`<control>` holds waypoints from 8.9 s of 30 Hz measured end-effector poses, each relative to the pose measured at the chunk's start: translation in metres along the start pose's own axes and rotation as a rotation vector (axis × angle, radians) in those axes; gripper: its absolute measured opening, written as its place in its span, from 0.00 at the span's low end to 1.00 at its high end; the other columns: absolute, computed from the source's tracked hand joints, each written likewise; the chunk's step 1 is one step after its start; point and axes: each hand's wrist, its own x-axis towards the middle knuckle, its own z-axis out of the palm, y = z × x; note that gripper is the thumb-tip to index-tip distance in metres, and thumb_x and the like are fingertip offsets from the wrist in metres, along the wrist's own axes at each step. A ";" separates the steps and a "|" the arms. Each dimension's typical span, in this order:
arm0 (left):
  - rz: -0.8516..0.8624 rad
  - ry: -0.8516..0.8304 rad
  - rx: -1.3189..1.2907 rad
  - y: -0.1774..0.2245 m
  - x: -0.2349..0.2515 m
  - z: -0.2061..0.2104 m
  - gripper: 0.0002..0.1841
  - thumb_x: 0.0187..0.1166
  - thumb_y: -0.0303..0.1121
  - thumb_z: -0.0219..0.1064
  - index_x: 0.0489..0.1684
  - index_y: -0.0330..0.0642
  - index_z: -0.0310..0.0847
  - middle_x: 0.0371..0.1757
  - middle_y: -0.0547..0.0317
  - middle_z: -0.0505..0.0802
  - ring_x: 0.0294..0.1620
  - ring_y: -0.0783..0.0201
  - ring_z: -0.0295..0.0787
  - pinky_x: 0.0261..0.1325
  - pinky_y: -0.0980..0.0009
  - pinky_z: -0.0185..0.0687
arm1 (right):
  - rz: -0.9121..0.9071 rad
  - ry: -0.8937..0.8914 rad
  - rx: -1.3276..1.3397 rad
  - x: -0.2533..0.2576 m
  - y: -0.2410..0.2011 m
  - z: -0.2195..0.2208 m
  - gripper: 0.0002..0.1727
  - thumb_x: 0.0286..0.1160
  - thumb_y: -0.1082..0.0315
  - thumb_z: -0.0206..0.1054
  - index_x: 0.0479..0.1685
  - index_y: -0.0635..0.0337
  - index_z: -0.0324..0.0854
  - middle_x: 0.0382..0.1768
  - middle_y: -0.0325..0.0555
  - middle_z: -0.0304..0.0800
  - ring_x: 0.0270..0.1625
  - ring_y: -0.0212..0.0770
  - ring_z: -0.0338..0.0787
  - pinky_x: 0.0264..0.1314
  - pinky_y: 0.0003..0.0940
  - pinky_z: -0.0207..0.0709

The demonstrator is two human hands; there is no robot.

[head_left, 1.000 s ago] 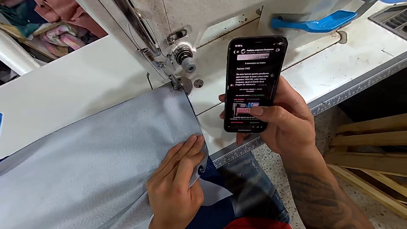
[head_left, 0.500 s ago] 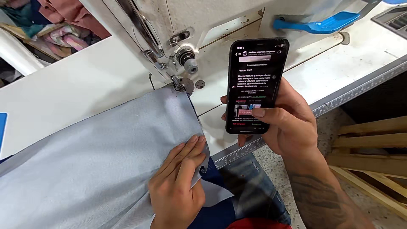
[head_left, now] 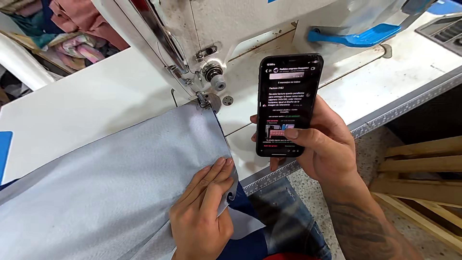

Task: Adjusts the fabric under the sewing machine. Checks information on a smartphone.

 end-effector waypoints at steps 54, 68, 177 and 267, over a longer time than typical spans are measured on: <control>0.012 0.001 0.021 0.000 0.000 0.000 0.13 0.78 0.26 0.57 0.40 0.42 0.92 0.59 0.55 0.97 0.68 0.57 0.91 0.74 0.60 0.86 | 0.012 0.010 -0.005 -0.002 -0.001 0.001 0.27 0.78 0.76 0.50 0.79 0.60 0.60 0.63 0.67 0.84 0.49 0.61 0.96 0.19 0.46 0.91; 0.005 -0.002 0.021 0.000 -0.001 0.000 0.13 0.78 0.26 0.57 0.40 0.42 0.92 0.60 0.56 0.97 0.68 0.57 0.91 0.74 0.60 0.86 | 0.014 0.006 0.020 -0.002 -0.001 0.000 0.26 0.80 0.77 0.45 0.79 0.60 0.60 0.65 0.68 0.83 0.49 0.61 0.96 0.19 0.47 0.90; 0.006 -0.004 0.018 0.000 0.000 0.000 0.12 0.79 0.26 0.57 0.39 0.42 0.91 0.60 0.55 0.97 0.68 0.56 0.91 0.74 0.59 0.86 | -0.011 0.004 0.061 0.000 0.001 -0.002 0.24 0.84 0.75 0.46 0.79 0.62 0.61 0.65 0.69 0.82 0.52 0.63 0.95 0.23 0.50 0.92; 0.008 0.003 0.013 0.000 0.000 0.000 0.13 0.79 0.26 0.57 0.39 0.41 0.91 0.59 0.54 0.97 0.68 0.56 0.91 0.75 0.59 0.86 | -0.019 0.010 0.023 -0.002 0.002 -0.002 0.24 0.82 0.76 0.48 0.78 0.62 0.61 0.63 0.68 0.84 0.49 0.61 0.95 0.21 0.47 0.92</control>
